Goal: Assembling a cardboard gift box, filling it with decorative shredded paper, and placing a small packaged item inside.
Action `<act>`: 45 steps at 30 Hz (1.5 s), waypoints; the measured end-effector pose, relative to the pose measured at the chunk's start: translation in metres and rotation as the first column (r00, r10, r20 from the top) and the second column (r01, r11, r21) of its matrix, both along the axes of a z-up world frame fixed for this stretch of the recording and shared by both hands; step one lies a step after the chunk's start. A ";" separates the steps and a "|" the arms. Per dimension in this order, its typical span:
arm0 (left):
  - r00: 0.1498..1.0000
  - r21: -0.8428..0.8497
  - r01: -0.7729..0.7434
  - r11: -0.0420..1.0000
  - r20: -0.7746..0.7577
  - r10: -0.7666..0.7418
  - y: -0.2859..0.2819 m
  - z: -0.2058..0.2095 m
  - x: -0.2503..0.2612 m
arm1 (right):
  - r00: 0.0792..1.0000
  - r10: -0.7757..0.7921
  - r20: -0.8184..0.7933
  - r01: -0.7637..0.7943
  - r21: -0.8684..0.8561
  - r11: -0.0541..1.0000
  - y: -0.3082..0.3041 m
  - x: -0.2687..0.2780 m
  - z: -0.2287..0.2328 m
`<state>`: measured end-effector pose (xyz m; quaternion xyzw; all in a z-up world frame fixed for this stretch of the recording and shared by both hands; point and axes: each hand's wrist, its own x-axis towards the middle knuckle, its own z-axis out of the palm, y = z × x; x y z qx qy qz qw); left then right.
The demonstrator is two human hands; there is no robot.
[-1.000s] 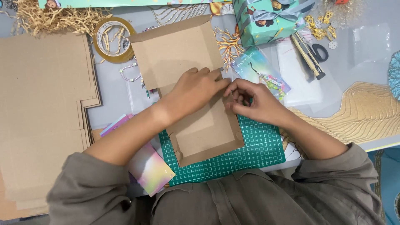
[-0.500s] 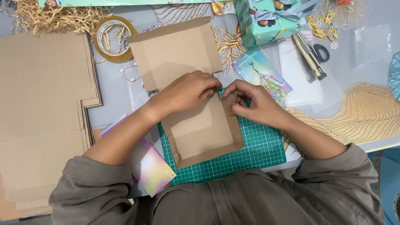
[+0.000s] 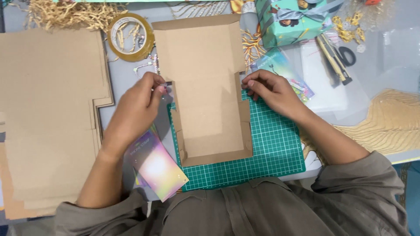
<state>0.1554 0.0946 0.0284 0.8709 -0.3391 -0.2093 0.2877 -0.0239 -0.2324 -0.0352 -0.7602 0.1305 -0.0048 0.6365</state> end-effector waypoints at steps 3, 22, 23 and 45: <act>0.974 -0.112 -0.123 0.986 -0.206 0.098 0.008 -0.027 -0.007 | 1.000 -0.002 0.023 0.003 -0.018 1.000 0.004 0.000 0.003; 0.685 -0.328 -0.475 0.817 -0.720 0.108 0.010 -0.101 -0.006 | 0.995 -0.096 -0.023 0.099 0.227 0.969 -0.002 -0.002 -0.022; 0.653 -0.315 -0.497 0.809 -0.750 0.109 0.009 -0.095 -0.007 | 0.996 -0.087 -0.034 0.092 0.247 0.965 -0.003 -0.003 -0.023; 0.708 -0.393 -0.379 0.838 -0.707 -0.011 0.009 -0.067 -0.019 | 0.991 -0.086 -0.106 0.106 0.194 0.975 0.011 -0.009 0.023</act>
